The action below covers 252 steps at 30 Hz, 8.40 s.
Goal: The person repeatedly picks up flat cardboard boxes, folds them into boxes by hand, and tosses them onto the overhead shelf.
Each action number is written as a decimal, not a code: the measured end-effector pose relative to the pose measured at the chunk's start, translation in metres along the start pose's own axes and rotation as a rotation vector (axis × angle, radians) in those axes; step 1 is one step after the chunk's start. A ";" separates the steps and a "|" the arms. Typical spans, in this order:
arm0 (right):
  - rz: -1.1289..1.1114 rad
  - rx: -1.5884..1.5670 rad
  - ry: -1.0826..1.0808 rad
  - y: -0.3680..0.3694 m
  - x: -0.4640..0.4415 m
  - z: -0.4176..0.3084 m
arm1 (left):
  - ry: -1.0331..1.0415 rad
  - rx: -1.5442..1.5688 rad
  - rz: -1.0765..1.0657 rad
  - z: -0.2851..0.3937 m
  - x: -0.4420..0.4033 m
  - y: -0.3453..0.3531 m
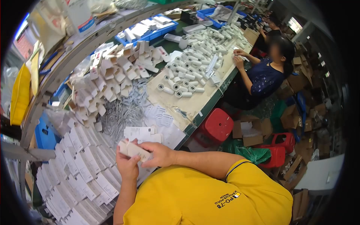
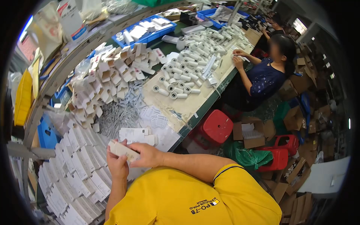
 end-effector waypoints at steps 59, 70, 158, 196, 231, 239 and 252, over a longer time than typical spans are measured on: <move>0.282 -0.031 0.028 -0.014 -0.011 -0.044 | 0.588 -1.196 -0.019 0.056 0.017 0.054; 0.357 -0.288 0.316 -0.013 -0.016 -0.029 | 0.526 -1.229 0.011 0.049 0.015 0.055; 0.449 0.096 0.089 -0.223 -0.259 -0.046 | -0.298 0.026 0.383 -0.046 0.019 -0.021; -0.105 -0.076 0.142 0.026 0.007 0.029 | -0.058 0.138 0.011 -0.026 0.029 -0.028; 0.054 -0.091 -0.056 -0.004 -0.002 0.004 | 0.205 -0.545 0.058 0.026 0.011 0.017; 0.109 0.132 -0.043 -0.023 -0.017 -0.036 | 0.402 -1.051 0.084 0.043 0.013 0.029; 0.307 -0.559 0.340 -0.011 -0.009 -0.018 | 0.703 -1.168 0.039 0.055 0.020 0.049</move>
Point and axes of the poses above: each hand's wrist, its own x-axis away from the middle knuckle, its own y-axis out of the palm, z = x × y, the point moved 7 cm from there along -x, towards the middle knuckle, and after that the axes turned 7 degrees about -z, right-handed, at the moved point
